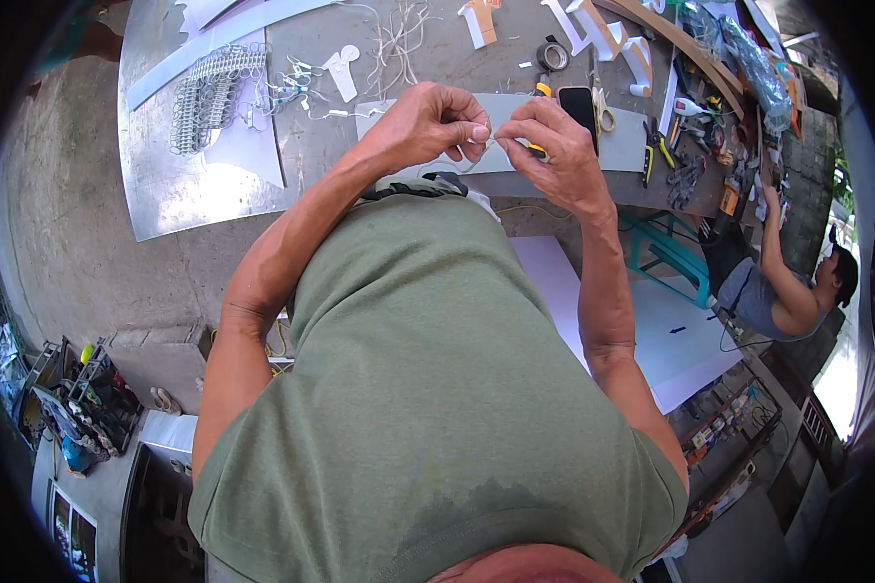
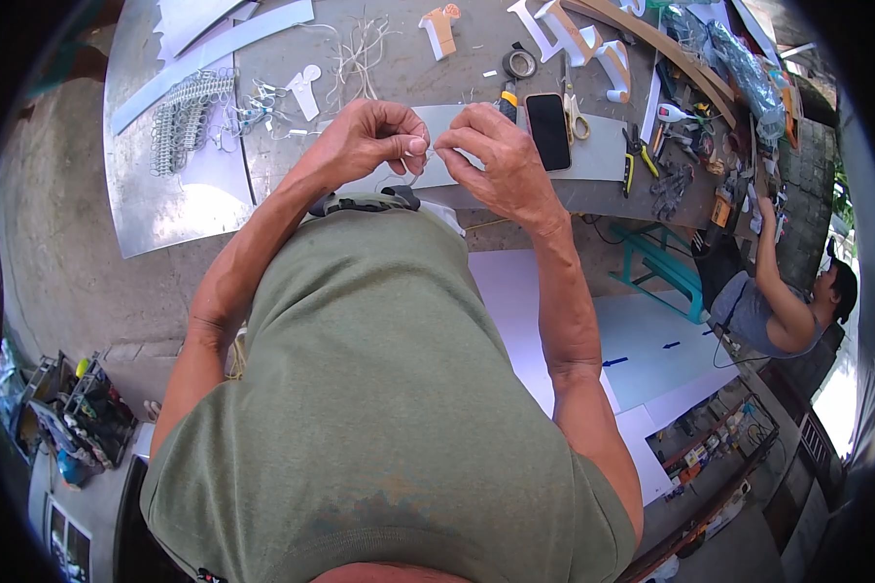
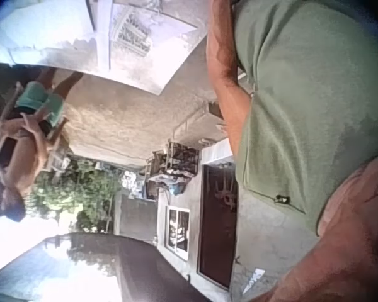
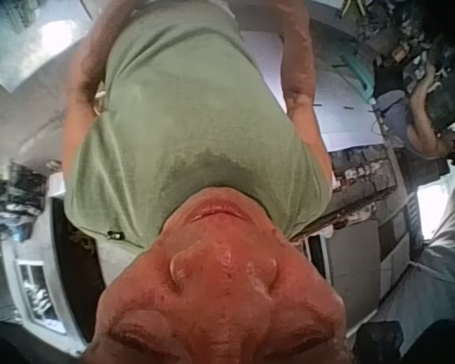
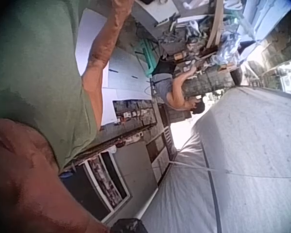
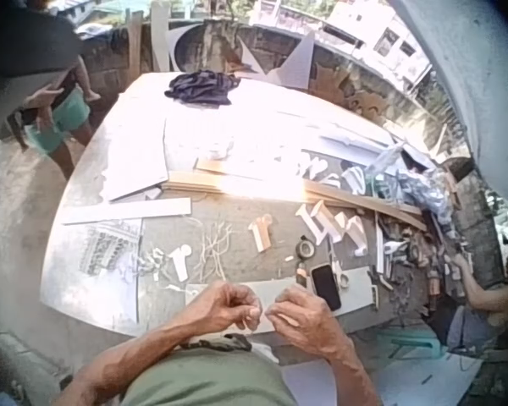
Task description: Assembling and preparing small LED light modules on a work table.
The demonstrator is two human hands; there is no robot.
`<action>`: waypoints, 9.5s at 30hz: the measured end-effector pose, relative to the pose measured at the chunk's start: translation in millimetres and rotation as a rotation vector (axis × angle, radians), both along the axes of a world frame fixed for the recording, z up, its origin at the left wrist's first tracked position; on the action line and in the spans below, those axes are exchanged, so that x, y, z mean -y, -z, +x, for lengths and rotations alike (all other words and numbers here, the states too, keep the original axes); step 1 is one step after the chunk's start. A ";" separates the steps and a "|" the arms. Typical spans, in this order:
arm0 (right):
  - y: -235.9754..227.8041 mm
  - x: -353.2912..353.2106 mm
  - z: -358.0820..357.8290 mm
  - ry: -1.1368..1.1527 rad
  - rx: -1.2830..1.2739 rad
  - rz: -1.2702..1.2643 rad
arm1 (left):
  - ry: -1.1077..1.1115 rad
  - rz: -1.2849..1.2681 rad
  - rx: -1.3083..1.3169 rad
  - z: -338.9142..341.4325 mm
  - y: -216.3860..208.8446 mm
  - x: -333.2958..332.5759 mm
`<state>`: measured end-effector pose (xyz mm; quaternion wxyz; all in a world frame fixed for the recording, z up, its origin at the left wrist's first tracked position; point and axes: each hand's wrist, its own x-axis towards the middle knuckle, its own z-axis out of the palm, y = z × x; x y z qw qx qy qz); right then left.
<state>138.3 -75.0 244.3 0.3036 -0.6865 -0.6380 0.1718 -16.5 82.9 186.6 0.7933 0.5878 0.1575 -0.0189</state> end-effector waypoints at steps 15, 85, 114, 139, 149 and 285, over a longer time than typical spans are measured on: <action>2.6 3.9 -0.9 0.003 -0.035 -0.043 | 0.046 0.015 0.016 0.6 0.1 1.9; 18.7 6.7 -25.3 0.168 0.263 0.258 | -0.136 0.003 0.051 -5.8 2.5 3.1; 27.5 8.9 -35.2 0.756 -1.462 -0.256 | -0.191 0.510 0.288 -1.1 3.5 13.3; 22.7 15.1 -31.0 0.150 0.451 0.367 | -0.083 -0.035 0.074 -6.9 6.5 4.8; 31.0 18.8 -42.1 0.446 -0.567 0.061 | -0.050 -0.018 0.164 -7.6 5.3 7.9; 28.6 9.3 -30.4 0.105 0.216 0.387 | -0.049 -0.340 0.066 -6.1 16.2 0.3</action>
